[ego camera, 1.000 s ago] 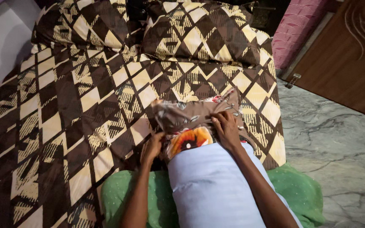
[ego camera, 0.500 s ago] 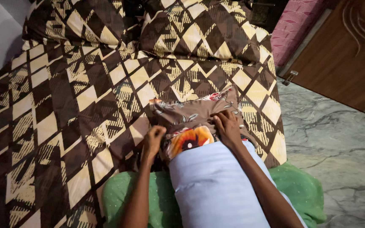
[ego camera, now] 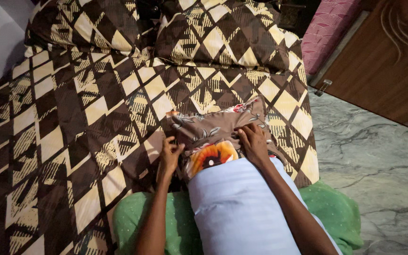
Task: The person slides a patterned pillowcase over a pillow by hand, pulling the fabric down and adjusting the corners until the pillow is fully covered.
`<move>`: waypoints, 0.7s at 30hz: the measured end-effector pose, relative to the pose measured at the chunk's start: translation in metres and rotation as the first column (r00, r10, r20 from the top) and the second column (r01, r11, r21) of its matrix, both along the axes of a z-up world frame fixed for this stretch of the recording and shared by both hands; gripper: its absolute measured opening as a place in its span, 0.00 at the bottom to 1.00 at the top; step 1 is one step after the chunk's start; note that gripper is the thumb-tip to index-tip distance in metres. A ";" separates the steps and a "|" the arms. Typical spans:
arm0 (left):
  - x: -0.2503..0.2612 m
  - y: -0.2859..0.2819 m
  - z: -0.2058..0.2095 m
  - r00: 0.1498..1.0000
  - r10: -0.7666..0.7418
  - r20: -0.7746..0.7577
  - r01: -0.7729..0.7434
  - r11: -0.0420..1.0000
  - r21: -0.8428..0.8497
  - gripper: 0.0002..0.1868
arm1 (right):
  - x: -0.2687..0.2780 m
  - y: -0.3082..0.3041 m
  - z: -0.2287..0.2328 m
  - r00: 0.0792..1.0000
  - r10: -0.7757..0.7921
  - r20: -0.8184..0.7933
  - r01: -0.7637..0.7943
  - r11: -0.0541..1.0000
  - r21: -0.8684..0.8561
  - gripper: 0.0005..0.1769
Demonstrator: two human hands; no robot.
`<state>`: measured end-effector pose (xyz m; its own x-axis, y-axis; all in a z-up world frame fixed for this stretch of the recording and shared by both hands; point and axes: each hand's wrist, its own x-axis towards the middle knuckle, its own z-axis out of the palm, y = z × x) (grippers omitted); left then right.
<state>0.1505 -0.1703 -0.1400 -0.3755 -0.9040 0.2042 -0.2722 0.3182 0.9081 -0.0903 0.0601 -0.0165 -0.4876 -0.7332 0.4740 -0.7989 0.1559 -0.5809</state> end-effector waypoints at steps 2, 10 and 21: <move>0.004 0.004 -0.006 0.992 -0.090 0.094 0.087 0.996 0.031 0.21 | 0.001 0.001 0.000 1.000 0.004 -0.006 -0.004 1.000 -0.019 0.20; 0.027 0.012 0.032 0.846 -0.187 0.499 0.237 0.971 -0.039 0.12 | 0.011 0.004 0.024 0.979 0.052 0.196 -0.054 0.999 0.002 0.19; -0.003 0.084 0.121 0.908 -0.411 0.078 0.415 0.861 -0.293 0.16 | -0.096 0.033 -0.102 0.988 0.031 0.152 -0.012 0.992 -0.122 0.10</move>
